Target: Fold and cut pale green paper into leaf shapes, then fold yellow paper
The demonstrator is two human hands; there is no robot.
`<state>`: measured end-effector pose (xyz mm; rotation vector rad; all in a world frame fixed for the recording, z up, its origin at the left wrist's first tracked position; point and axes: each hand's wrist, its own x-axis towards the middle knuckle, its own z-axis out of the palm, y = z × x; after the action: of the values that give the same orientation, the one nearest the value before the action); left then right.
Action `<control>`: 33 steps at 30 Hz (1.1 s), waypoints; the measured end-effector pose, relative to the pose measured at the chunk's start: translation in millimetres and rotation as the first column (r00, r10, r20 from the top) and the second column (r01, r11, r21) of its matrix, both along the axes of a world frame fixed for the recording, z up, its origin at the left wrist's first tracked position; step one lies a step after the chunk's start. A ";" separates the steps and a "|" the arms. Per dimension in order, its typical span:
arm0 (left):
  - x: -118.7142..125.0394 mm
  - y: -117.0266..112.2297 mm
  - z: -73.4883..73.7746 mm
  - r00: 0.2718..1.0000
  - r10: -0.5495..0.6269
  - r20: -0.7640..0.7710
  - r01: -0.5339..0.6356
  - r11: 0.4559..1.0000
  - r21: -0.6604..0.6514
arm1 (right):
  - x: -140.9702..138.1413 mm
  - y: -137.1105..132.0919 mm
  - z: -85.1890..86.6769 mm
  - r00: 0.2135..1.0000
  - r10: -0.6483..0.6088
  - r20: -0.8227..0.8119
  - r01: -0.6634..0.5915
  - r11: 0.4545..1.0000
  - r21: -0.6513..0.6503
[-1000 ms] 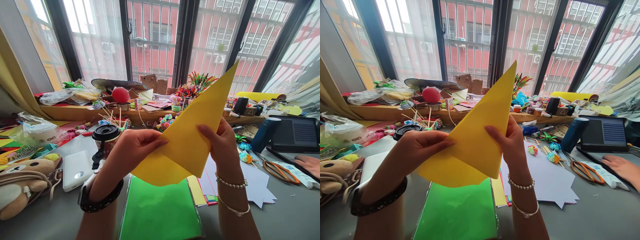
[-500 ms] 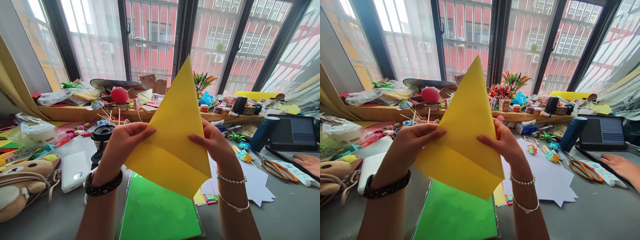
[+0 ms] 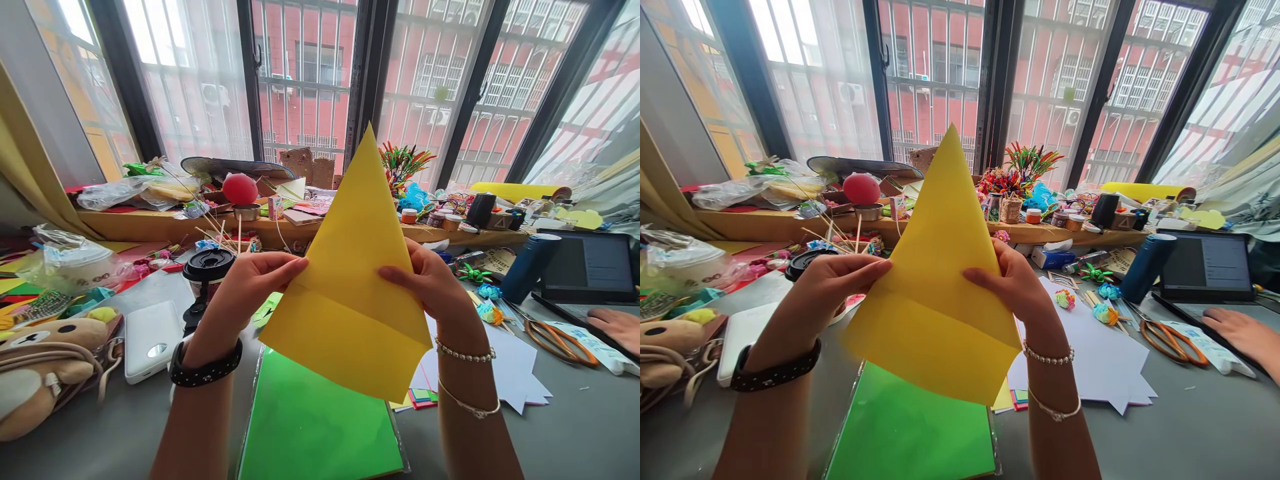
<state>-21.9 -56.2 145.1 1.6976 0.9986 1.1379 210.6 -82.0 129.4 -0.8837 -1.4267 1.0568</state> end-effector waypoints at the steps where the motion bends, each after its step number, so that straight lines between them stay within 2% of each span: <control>1: 0.0 -0.4 0.0 1.000 -0.005 0.001 0.005 1.000 0.006 | 0.4 0.0 0.0 1.000 -0.001 0.003 0.001 1.000 0.001; 8: -1.3 -1.0 -1.8 0.999 -0.045 0.024 0.045 0.999 0.004 | 1.3 1.1 -0.5 0.999 -0.022 0.023 0.022 1.000 -0.006; 15: -2.4 -0.4 -2.6 0.998 -0.054 0.009 0.054 0.998 0.013 | 2.1 2.1 -1.2 1.000 0.011 0.000 -0.011 1.000 -0.012; 20: -5.1 1.1 -4.4 0.994 -0.109 -0.026 0.109 0.994 0.011 | 2.0 0.5 -1.1 0.999 0.036 0.033 -0.036 0.999 0.005; 24: -0.1 -0.2 -3.3 0.986 -0.167 0.009 0.167 0.986 0.028 | 0.8 -1.5 -1.3 0.985 0.115 0.129 -0.120 0.992 0.026; 27: 8.6 -1.4 0.8 0.974 -0.201 0.105 0.192 0.977 0.089 | 0.1 -0.8 -3.0 0.959 0.138 0.246 -0.163 0.983 0.084; 33: 25.7 -0.3 18.0 0.922 -0.297 0.247 0.245 0.944 0.219 | 0.1 4.8 -7.7 0.889 0.168 0.426 -0.247 0.959 0.138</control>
<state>3.8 -56.5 163.1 1.6976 0.4768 1.2669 210.8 -77.2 121.7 -0.8585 -1.9797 0.9018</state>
